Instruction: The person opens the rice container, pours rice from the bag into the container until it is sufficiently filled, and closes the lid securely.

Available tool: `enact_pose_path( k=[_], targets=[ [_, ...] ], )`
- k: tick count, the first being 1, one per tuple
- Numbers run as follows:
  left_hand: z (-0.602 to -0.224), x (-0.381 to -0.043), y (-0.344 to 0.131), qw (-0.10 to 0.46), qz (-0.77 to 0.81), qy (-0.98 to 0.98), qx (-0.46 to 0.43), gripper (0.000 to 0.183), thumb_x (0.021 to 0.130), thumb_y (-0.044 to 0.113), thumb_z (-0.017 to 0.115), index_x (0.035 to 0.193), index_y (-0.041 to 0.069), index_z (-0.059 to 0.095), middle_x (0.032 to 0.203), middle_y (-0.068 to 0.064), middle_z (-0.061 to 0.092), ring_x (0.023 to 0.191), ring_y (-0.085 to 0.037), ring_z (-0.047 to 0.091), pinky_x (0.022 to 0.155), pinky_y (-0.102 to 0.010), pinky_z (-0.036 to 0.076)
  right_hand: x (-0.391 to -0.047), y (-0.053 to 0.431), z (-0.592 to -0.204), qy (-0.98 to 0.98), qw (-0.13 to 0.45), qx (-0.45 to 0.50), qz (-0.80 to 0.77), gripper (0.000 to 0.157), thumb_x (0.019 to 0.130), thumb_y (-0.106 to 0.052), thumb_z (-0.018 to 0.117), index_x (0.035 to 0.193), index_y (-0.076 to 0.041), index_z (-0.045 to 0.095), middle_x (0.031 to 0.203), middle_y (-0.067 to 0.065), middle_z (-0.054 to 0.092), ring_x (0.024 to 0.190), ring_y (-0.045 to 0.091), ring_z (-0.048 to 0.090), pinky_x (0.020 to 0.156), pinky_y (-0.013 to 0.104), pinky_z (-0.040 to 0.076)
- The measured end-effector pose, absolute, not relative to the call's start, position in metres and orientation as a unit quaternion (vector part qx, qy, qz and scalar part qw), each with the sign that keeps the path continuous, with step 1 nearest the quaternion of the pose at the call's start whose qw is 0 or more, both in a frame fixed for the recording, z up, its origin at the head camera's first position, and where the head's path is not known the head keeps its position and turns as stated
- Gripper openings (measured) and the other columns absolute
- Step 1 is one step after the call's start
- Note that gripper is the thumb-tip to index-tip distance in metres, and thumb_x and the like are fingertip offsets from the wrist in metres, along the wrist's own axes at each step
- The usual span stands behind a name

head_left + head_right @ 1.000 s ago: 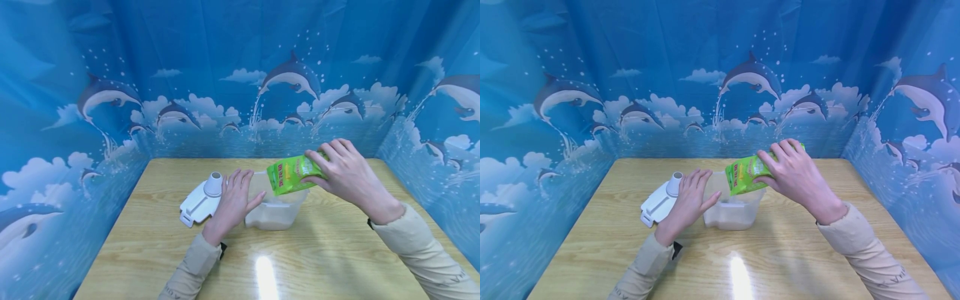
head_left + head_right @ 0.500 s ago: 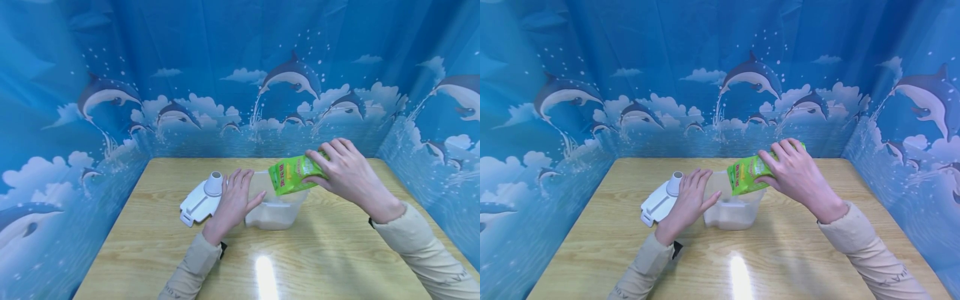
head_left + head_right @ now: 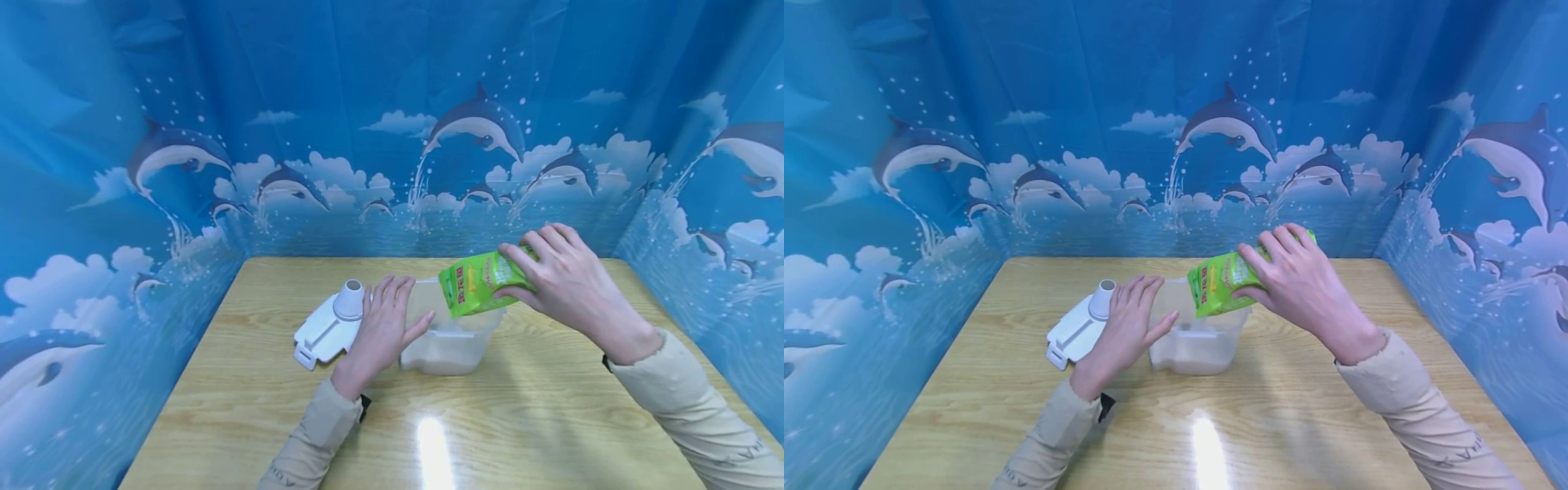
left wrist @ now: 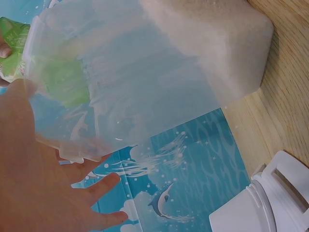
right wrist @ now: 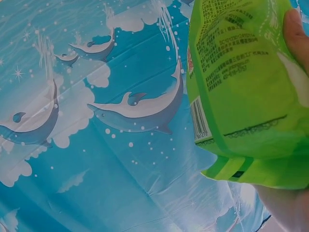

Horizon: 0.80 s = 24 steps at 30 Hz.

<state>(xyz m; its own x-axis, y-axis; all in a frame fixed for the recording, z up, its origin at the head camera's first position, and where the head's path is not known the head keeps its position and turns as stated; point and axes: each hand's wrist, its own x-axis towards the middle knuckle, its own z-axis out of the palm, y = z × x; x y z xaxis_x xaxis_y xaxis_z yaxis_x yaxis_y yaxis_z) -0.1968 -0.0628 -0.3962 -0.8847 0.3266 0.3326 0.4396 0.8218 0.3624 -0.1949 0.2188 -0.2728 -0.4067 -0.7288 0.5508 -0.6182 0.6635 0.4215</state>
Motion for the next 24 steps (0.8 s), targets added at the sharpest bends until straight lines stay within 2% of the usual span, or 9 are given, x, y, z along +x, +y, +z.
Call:
enact_pose_path(
  k=[6, 10, 14, 21, 24],
  targets=[
    [-0.3956, -0.1965, -0.0627, 0.127, -0.221, -0.946, -0.201, 0.075, 0.102, 0.058, 0.048, 0.154, 0.006, 0.038, 0.155, -0.014, 0.042, 0.149, -0.035, 0.028, 0.12, -0.065, 0.015, -0.1942, 0.2183, -0.2713, -0.834, 0.366, 0.406, -0.078, 0.08, 0.101, -0.067, 0.019, 0.116, -0.003, 0.065, 0.092, 0.02, 0.062, 0.085, 0.042, 0.058, 0.085, 0.057, 0.05],
    [-0.3951, -0.1962, -0.0626, 0.122, -0.223, -0.946, -0.2, 0.075, 0.102, 0.058, 0.048, 0.155, 0.006, 0.037, 0.155, -0.013, 0.042, 0.149, -0.035, 0.028, 0.12, -0.065, 0.014, -0.1936, 0.2185, -0.2705, -0.834, 0.363, 0.409, -0.078, 0.072, 0.1, -0.066, 0.034, 0.118, -0.003, 0.065, 0.094, 0.02, 0.062, 0.088, 0.042, 0.059, 0.087, 0.057, 0.05],
    [-0.3954, -0.1964, -0.0626, 0.126, -0.221, -0.946, -0.201, 0.074, 0.102, 0.057, 0.049, 0.154, 0.006, 0.038, 0.154, -0.013, 0.042, 0.149, -0.035, 0.028, 0.12, -0.065, 0.015, -0.193, 0.2187, -0.2702, -0.835, 0.359, 0.41, -0.076, 0.066, 0.092, -0.062, 0.05, 0.118, -0.003, 0.065, 0.096, 0.021, 0.062, 0.09, 0.041, 0.06, 0.09, 0.058, 0.049],
    [-0.3959, -0.1967, -0.0627, 0.13, -0.217, -0.946, -0.201, 0.074, 0.102, 0.056, 0.049, 0.154, 0.006, 0.038, 0.154, -0.014, 0.043, 0.148, -0.035, 0.029, 0.12, -0.065, 0.016, -0.1922, 0.2194, -0.2697, -0.836, 0.356, 0.41, -0.073, 0.066, 0.09, -0.06, 0.054, 0.119, -0.002, 0.065, 0.098, 0.021, 0.063, 0.092, 0.042, 0.06, 0.096, 0.06, 0.047],
    [-0.3959, -0.1965, -0.0629, 0.131, -0.214, -0.947, -0.201, 0.073, 0.102, 0.056, 0.05, 0.154, 0.006, 0.039, 0.154, -0.014, 0.043, 0.148, -0.035, 0.03, 0.12, -0.065, 0.017, -0.1919, 0.2199, -0.2691, -0.837, 0.355, 0.409, -0.073, 0.065, 0.086, -0.058, 0.059, 0.12, -0.002, 0.065, 0.099, 0.021, 0.063, 0.093, 0.042, 0.06, 0.098, 0.06, 0.047]
  ],
)
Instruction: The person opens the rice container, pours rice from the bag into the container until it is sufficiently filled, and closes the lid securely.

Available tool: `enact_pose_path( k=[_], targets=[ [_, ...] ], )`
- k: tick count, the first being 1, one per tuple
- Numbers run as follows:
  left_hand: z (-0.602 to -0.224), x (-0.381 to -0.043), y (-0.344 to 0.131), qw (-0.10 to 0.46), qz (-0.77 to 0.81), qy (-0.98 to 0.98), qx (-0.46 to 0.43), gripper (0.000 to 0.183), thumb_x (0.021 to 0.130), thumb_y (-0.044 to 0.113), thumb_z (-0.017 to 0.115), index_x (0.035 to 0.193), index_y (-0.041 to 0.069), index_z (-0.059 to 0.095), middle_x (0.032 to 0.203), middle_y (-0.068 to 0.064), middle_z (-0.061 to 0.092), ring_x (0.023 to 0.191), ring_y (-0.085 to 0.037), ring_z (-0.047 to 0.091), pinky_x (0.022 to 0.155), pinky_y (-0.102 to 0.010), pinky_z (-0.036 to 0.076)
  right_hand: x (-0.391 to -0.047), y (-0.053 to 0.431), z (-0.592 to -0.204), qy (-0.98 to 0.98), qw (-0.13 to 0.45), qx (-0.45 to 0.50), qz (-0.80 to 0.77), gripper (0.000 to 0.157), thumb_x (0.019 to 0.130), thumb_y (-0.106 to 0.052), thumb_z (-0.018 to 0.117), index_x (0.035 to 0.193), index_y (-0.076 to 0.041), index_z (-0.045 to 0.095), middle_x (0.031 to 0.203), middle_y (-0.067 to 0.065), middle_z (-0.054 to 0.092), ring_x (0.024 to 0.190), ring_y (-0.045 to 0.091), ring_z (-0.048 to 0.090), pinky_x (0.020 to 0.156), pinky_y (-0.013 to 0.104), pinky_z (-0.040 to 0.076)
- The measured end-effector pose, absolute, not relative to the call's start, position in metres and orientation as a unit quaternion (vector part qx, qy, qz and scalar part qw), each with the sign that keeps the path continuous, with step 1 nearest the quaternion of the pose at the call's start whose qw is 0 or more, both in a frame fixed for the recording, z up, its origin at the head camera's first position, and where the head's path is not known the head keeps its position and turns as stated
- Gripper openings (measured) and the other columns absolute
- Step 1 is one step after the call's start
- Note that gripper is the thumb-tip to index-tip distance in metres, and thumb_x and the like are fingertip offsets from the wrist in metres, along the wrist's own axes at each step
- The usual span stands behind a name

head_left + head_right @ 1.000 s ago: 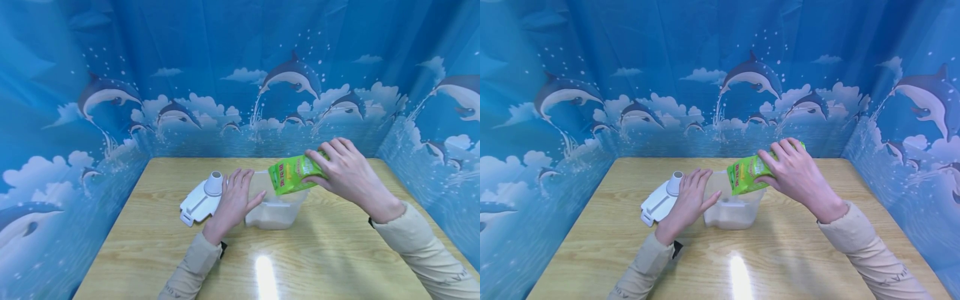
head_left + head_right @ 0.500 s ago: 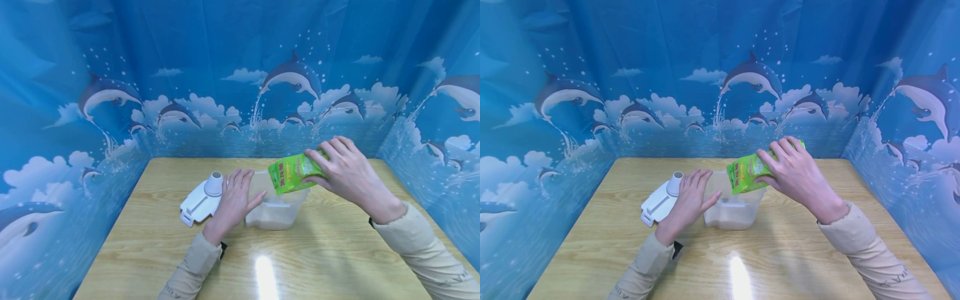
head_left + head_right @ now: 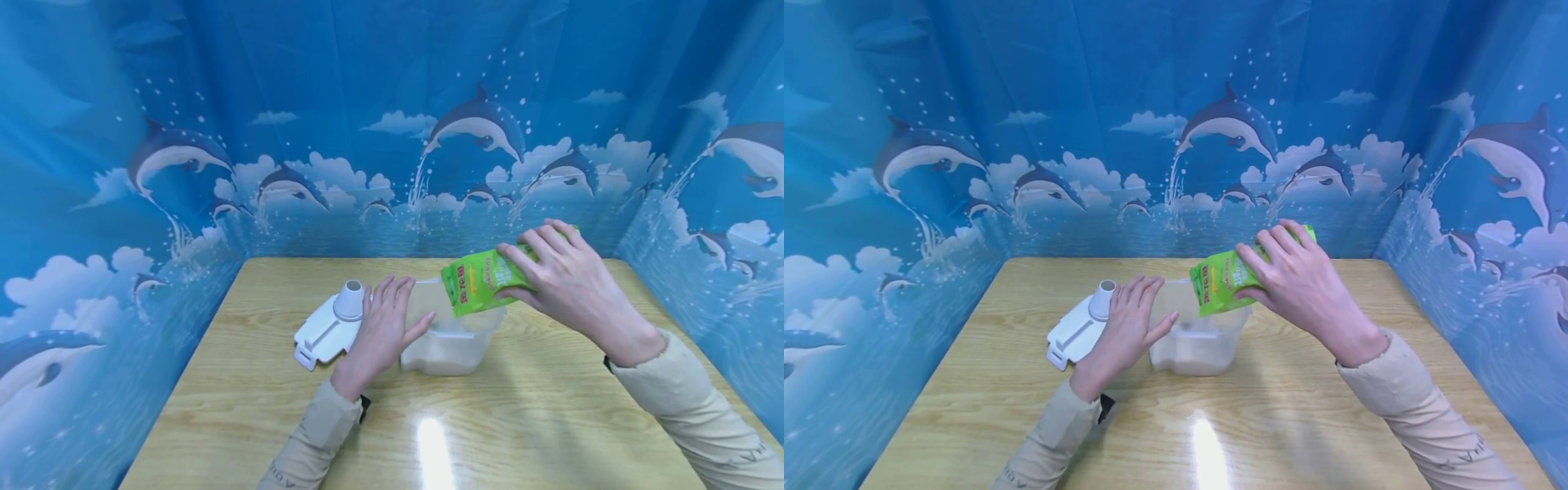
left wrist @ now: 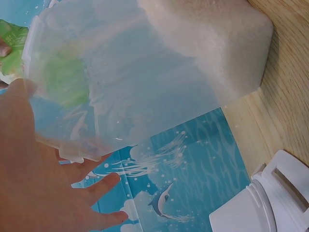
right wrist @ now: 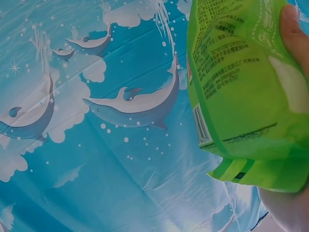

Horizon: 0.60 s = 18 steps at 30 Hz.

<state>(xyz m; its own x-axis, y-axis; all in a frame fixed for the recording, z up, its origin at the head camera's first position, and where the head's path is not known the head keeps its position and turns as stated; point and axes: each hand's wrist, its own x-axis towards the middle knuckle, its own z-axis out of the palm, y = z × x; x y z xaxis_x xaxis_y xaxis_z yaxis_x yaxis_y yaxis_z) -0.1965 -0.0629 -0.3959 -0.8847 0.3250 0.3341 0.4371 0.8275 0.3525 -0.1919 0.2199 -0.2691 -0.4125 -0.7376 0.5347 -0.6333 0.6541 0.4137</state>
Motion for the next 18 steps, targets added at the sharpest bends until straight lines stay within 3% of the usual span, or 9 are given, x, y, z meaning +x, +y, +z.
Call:
enact_pose_path(
  k=[8, 18],
  targets=[
    [-0.3961, -0.1962, -0.063, 0.134, -0.215, -0.946, -0.203, 0.074, 0.102, 0.056, 0.05, 0.154, 0.006, 0.038, 0.154, -0.014, 0.043, 0.148, -0.035, 0.03, 0.12, -0.065, 0.016, -0.1899, 0.2212, -0.2679, -0.837, 0.355, 0.408, -0.082, 0.071, 0.068, -0.047, 0.086, 0.119, -0.002, 0.064, 0.1, 0.021, 0.063, 0.095, 0.042, 0.06, 0.102, 0.059, 0.045],
    [-0.3964, -0.196, -0.0627, 0.135, -0.214, -0.946, -0.203, 0.073, 0.102, 0.056, 0.05, 0.154, 0.006, 0.039, 0.154, -0.014, 0.042, 0.148, -0.035, 0.029, 0.12, -0.065, 0.015, -0.1877, 0.2204, -0.2662, -0.834, 0.359, 0.412, -0.079, 0.073, 0.064, -0.043, 0.09, 0.118, -0.002, 0.064, 0.102, 0.021, 0.064, 0.097, 0.041, 0.061, 0.107, 0.058, 0.043]
  ],
)
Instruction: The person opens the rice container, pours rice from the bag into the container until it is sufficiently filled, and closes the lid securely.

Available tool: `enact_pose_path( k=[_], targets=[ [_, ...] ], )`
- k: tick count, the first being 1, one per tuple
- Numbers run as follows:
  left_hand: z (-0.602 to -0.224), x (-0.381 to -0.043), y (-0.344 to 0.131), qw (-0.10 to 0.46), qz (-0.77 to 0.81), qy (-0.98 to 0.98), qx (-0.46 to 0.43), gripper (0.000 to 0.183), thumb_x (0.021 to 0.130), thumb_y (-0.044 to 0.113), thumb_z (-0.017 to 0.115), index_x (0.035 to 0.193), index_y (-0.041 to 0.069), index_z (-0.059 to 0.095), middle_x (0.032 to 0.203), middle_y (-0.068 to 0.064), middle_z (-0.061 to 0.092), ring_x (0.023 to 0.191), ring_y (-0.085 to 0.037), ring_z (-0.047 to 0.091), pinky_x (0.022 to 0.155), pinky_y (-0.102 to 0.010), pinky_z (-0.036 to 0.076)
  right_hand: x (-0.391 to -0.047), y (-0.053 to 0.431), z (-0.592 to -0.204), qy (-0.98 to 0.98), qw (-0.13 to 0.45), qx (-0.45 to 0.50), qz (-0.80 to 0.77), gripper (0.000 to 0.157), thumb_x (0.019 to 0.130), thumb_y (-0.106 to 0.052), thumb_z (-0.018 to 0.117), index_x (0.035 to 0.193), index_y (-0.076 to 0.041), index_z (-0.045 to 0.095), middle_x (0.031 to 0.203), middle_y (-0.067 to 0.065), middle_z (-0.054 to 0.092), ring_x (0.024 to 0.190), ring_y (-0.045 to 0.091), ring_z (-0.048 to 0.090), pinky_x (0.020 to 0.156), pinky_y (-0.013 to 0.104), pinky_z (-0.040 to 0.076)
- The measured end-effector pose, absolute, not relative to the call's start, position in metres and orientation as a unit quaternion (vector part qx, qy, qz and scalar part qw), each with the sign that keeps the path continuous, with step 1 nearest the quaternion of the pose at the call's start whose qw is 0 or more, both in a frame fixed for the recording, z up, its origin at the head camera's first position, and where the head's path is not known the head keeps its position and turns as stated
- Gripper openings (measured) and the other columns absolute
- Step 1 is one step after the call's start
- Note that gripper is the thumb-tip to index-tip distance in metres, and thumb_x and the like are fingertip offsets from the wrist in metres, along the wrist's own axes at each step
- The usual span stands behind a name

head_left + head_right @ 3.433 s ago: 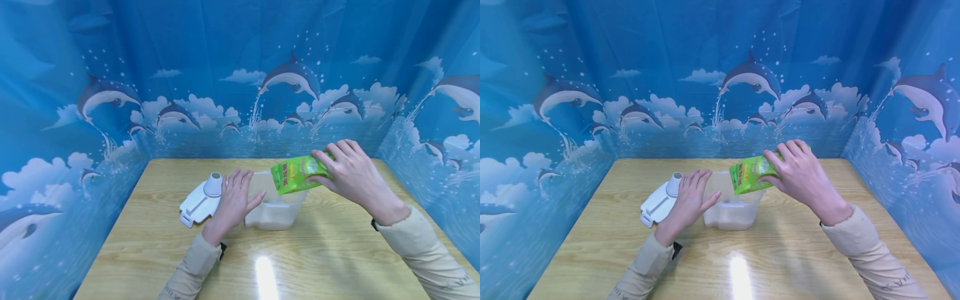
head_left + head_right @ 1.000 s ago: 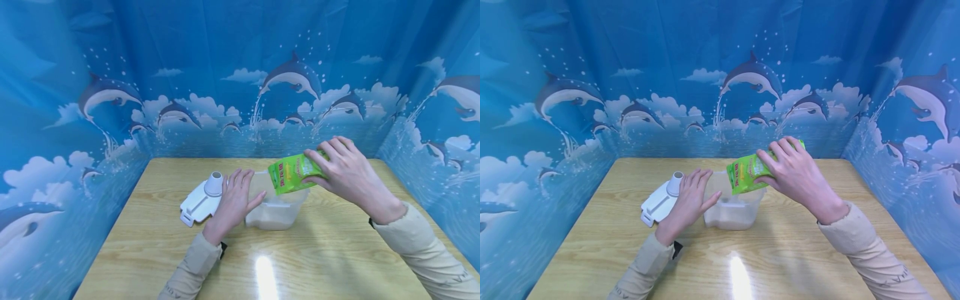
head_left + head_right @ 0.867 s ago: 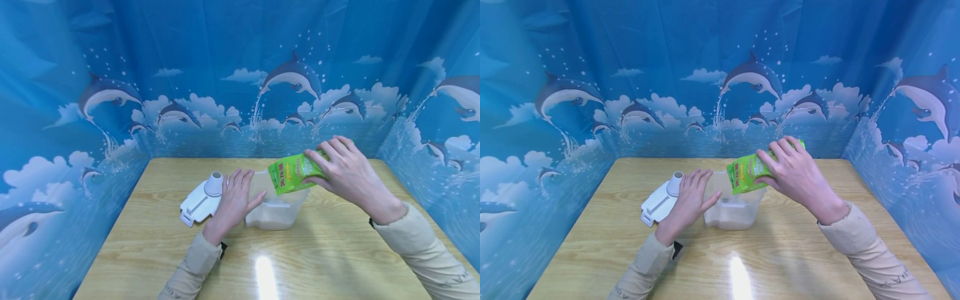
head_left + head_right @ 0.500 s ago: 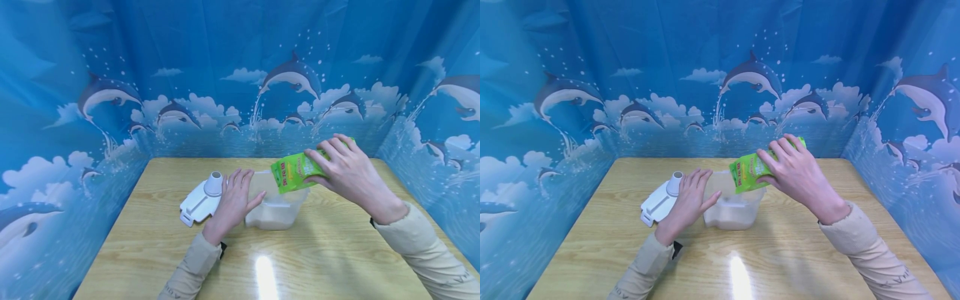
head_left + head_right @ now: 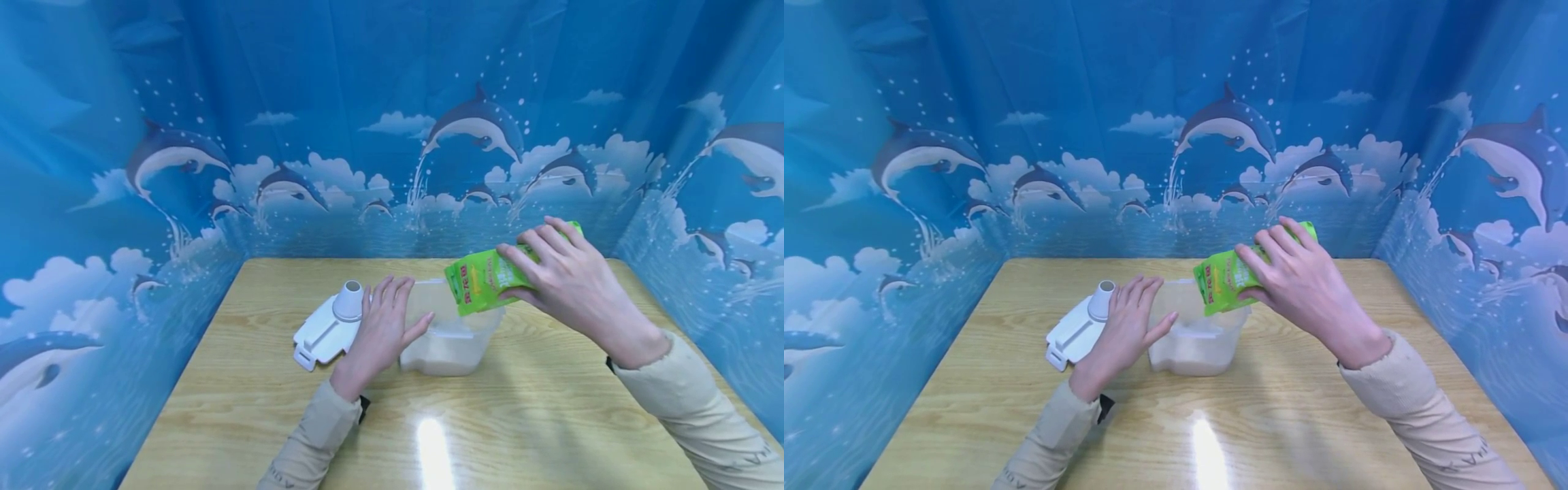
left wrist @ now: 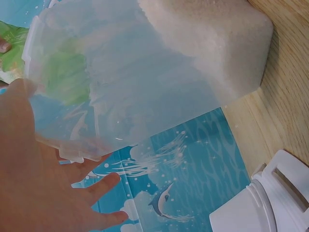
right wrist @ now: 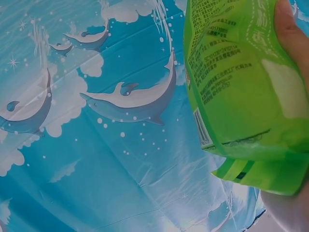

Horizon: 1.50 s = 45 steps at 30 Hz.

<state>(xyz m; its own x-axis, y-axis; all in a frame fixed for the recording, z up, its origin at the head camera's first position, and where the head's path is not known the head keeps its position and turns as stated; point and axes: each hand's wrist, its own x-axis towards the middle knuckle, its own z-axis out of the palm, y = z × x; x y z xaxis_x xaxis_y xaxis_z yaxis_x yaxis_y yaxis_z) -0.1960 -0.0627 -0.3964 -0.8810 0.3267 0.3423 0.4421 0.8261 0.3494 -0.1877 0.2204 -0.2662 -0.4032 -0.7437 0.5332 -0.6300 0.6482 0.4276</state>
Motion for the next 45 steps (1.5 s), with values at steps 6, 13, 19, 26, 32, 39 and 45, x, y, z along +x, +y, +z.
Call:
enact_pose_path(
  k=[6, 13, 19, 26, 32, 39, 45],
  targets=[
    [-0.3956, -0.1962, -0.0625, 0.142, -0.213, -0.945, -0.201, 0.072, 0.101, 0.054, 0.052, 0.152, 0.005, 0.041, 0.152, -0.014, 0.045, 0.147, -0.036, 0.031, 0.119, -0.065, 0.017, -0.1872, 0.2198, -0.2656, -0.831, 0.356, 0.419, -0.082, 0.07, 0.068, -0.046, 0.084, 0.119, -0.001, 0.064, 0.103, 0.02, 0.066, 0.099, 0.041, 0.061, 0.113, 0.056, 0.038],
    [-0.3961, -0.1961, -0.0627, 0.155, -0.215, -0.942, -0.204, 0.07, 0.101, 0.052, 0.054, 0.151, 0.004, 0.043, 0.15, -0.015, 0.047, 0.146, -0.036, 0.033, 0.118, -0.067, 0.02, -0.1857, 0.2194, -0.2658, -0.83, 0.353, 0.422, -0.096, 0.073, 0.064, -0.044, 0.089, 0.118, -0.002, 0.065, 0.104, 0.019, 0.066, 0.101, 0.04, 0.061, 0.116, 0.055, 0.035],
    [-0.3962, -0.1953, -0.0631, 0.152, -0.219, -0.942, -0.203, 0.071, 0.101, 0.053, 0.054, 0.151, 0.004, 0.042, 0.15, -0.015, 0.046, 0.146, -0.036, 0.032, 0.119, -0.066, 0.018, -0.1845, 0.2187, -0.2654, -0.828, 0.352, 0.424, -0.106, 0.075, 0.062, -0.043, 0.092, 0.12, -0.003, 0.066, 0.105, 0.017, 0.066, 0.103, 0.04, 0.06, 0.118, 0.055, 0.032],
    [-0.3964, -0.1952, -0.0633, 0.146, -0.22, -0.943, -0.2, 0.072, 0.101, 0.054, 0.053, 0.152, 0.005, 0.042, 0.151, -0.014, 0.045, 0.147, -0.035, 0.031, 0.12, -0.066, 0.016, -0.1834, 0.2179, -0.2648, -0.825, 0.349, 0.431, -0.109, 0.076, 0.06, -0.041, 0.094, 0.121, -0.004, 0.066, 0.108, 0.017, 0.067, 0.105, 0.039, 0.06, 0.12, 0.055, 0.029],
    [-0.3977, -0.1958, -0.0634, 0.147, -0.223, -0.943, -0.201, 0.071, 0.101, 0.054, 0.053, 0.152, 0.005, 0.042, 0.151, -0.014, 0.046, 0.147, -0.036, 0.032, 0.119, -0.066, 0.016, -0.1823, 0.2171, -0.2661, -0.824, 0.344, 0.437, -0.109, 0.076, 0.06, -0.039, 0.094, 0.122, -0.004, 0.067, 0.11, 0.017, 0.067, 0.107, 0.038, 0.061, 0.12, 0.055, 0.029],
    [-0.3978, -0.1958, -0.0632, 0.146, -0.22, -0.943, -0.201, 0.071, 0.101, 0.054, 0.052, 0.152, 0.005, 0.041, 0.151, -0.014, 0.045, 0.147, -0.035, 0.031, 0.119, -0.066, 0.016, -0.1813, 0.217, -0.2675, -0.824, 0.339, 0.436, -0.126, 0.077, 0.059, -0.034, 0.097, 0.124, -0.005, 0.066, 0.113, 0.018, 0.067, 0.109, 0.038, 0.061, 0.122, 0.053, 0.026],
    [-0.3971, -0.196, -0.063, 0.145, -0.218, -0.944, -0.201, 0.072, 0.101, 0.055, 0.052, 0.152, 0.005, 0.041, 0.151, -0.014, 0.045, 0.147, -0.035, 0.032, 0.119, -0.066, 0.017, -0.18, 0.2148, -0.2689, -0.815, 0.34, 0.444, -0.156, 0.079, 0.057, -0.024, 0.1, 0.125, -0.005, 0.065, 0.117, 0.019, 0.067, 0.111, 0.038, 0.061, 0.122, 0.053, 0.027]
  ],
)
